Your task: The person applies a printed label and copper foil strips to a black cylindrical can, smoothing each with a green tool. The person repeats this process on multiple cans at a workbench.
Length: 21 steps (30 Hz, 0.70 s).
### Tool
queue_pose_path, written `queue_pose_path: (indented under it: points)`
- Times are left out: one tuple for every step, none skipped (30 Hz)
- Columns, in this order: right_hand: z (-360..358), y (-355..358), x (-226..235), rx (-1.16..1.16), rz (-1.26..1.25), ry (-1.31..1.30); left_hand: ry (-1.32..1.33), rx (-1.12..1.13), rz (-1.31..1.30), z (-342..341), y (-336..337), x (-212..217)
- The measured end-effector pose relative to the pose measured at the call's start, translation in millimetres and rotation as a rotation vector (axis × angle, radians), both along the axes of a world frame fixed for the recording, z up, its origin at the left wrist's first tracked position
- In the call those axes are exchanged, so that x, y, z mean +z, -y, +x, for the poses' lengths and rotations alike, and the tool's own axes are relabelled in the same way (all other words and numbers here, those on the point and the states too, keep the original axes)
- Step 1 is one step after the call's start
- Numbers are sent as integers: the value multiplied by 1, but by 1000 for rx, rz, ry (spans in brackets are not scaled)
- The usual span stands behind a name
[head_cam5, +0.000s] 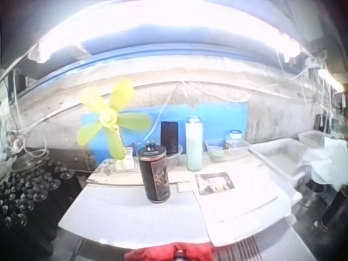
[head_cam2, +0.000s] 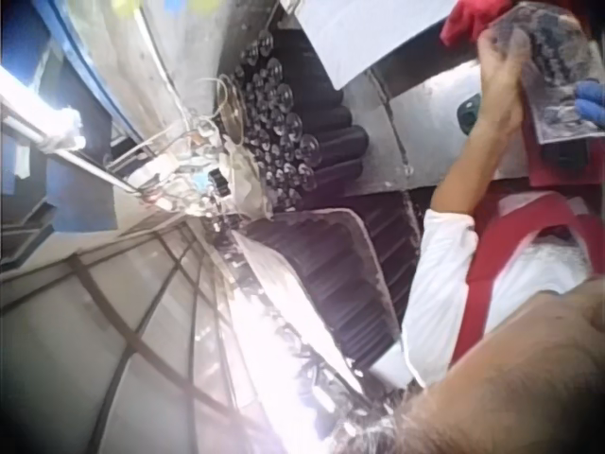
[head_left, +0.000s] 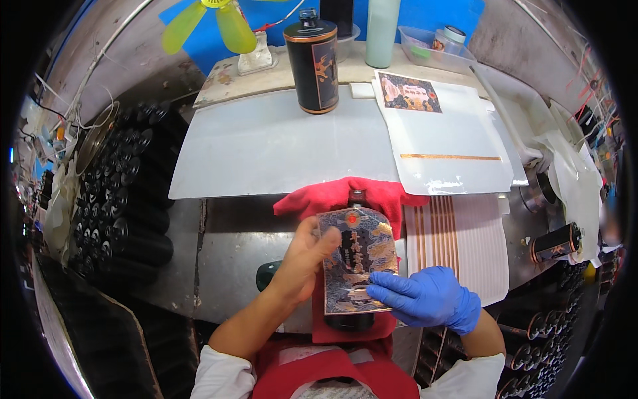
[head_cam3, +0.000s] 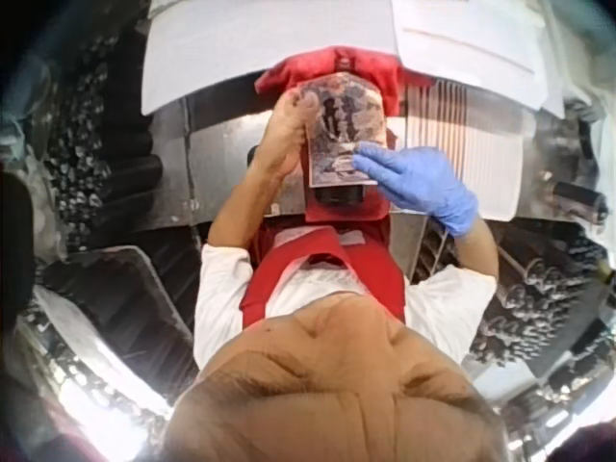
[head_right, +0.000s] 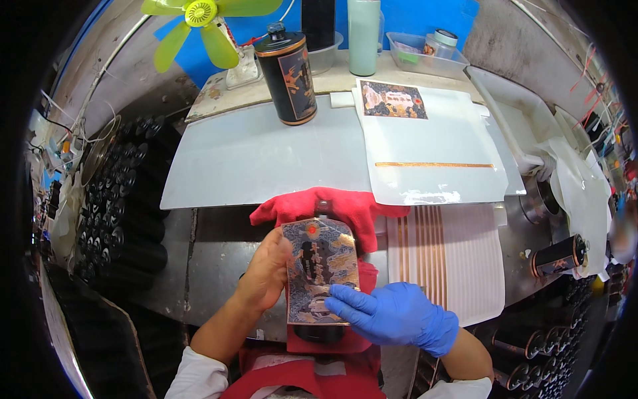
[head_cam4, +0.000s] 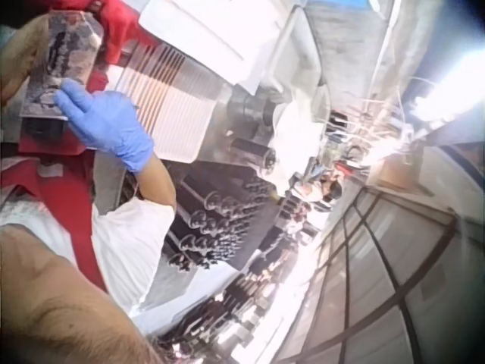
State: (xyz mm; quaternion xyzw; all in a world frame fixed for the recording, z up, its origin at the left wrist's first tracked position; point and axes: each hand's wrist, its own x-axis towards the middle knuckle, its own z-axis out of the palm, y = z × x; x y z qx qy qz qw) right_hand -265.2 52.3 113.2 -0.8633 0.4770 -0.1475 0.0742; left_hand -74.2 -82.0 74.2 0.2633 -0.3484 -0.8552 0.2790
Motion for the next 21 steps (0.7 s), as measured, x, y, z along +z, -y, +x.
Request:
queue_pose_path:
  points:
    - [1,-2,-4,-9,-18,16,70,24,-39,-5,0,2]
    - [3,-2,-8,-19,-36,32,108,62,1,-10,-2,12]
    - [4,-3,-11,-29,-55,49,138,52,-44,-11,-2,10]
    - [6,-4,-14,-24,-61,64,167,43,-89,-12,-3,9]
    - [7,-6,-17,-20,-67,78,196,33,-134,-12,-5,7]
    - [8,-8,-20,-13,-73,95,226,35,-147,-11,-7,9]
    - [9,-9,-23,-11,-71,125,232,30,-147,-11,-8,9]
    - [10,-10,-26,-10,-69,154,237,26,-146,-10,-9,9]
    - [11,-11,-28,-8,-66,181,240,22,-145,-10,-10,10]
    - [11,-12,-30,-12,-76,186,237,22,-146,-10,-11,11]
    - [12,-13,-31,-17,-86,192,234,22,-147,-10,-11,11]
    - [12,-14,-32,-23,-95,194,228,22,-147,-10,-12,12]
    - [12,-15,-33,-25,-98,198,228,25,-160,-10,-13,12]
    - [13,-16,-34,-28,-101,203,229,29,-172,-11,-14,12]
    - [13,-17,-35,-28,-104,206,228,34,-184,-12,-15,12]
    - [13,-18,-36,-25,-100,208,233,30,-200,-11,-16,12]
    - [14,-19,-36,-23,-96,211,237,26,-217,-10,-17,12]
    - [14,-19,-38,-21,-91,214,243,22,-233,-10,-17,11]
    - [14,-20,-39,-22,-97,226,253,16,-232,-10,-17,12]
    - [15,-20,-40,-24,-103,238,263,11,-232,-10,-17,15]
    - [15,-20,-40,-25,-110,250,274,7,-232,-10,-18,17]
